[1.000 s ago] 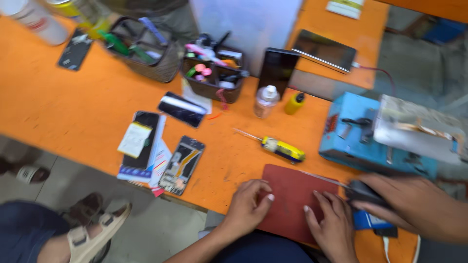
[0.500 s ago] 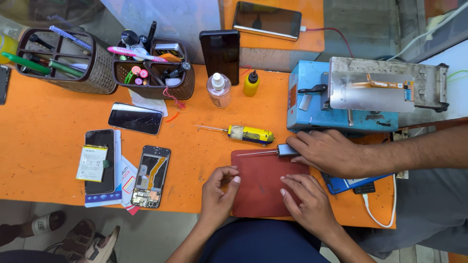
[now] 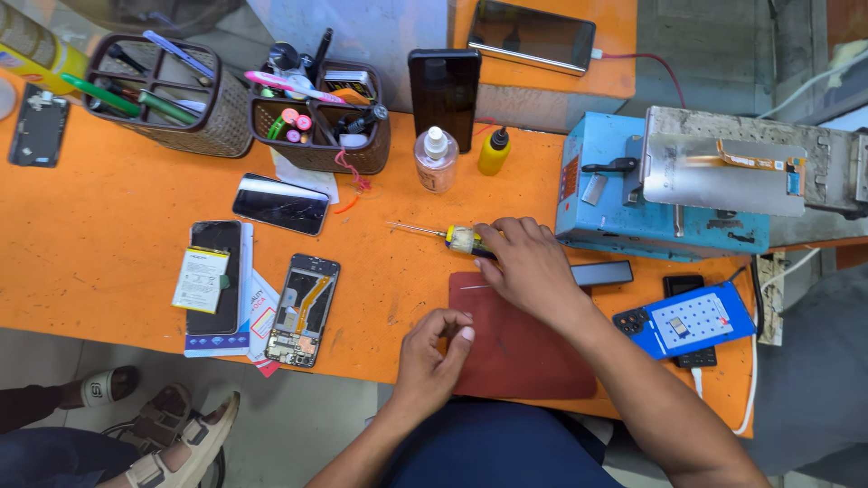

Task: The person repairs several mobile phone screens and internal components using a screwdriver and a specialized separation tool on a workbench.

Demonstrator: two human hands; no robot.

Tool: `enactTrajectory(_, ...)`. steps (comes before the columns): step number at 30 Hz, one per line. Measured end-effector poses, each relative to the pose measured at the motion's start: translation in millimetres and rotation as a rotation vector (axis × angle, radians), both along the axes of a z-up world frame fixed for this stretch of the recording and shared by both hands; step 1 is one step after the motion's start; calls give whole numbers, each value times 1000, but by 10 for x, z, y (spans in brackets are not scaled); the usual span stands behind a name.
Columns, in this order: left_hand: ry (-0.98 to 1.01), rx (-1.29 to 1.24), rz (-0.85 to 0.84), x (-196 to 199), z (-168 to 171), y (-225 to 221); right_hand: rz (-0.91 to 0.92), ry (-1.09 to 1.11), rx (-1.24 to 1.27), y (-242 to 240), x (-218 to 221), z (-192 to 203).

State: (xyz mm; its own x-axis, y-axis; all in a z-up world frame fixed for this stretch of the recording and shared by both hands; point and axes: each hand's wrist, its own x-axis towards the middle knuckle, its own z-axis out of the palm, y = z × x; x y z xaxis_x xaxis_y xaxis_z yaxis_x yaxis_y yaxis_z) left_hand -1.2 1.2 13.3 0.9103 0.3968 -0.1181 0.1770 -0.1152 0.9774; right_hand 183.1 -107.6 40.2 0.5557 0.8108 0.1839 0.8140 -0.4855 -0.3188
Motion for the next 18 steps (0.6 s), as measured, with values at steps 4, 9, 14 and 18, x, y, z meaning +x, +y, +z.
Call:
enactTrajectory(4,-61,-85,-4,-121,-108,23,-26,82,-211,196,75,-63)
enactTrajectory(9,-50,-318,98,-147,-241,113,-41,75,-21,-83,-190,175)
enactTrajectory(14,12,-209,13,39,-109,48,-237,756,169,-826,-591,261)
enactTrajectory(18,-135,426,-217,326,182,-121,-381,1124,486,-1516,-982,23)
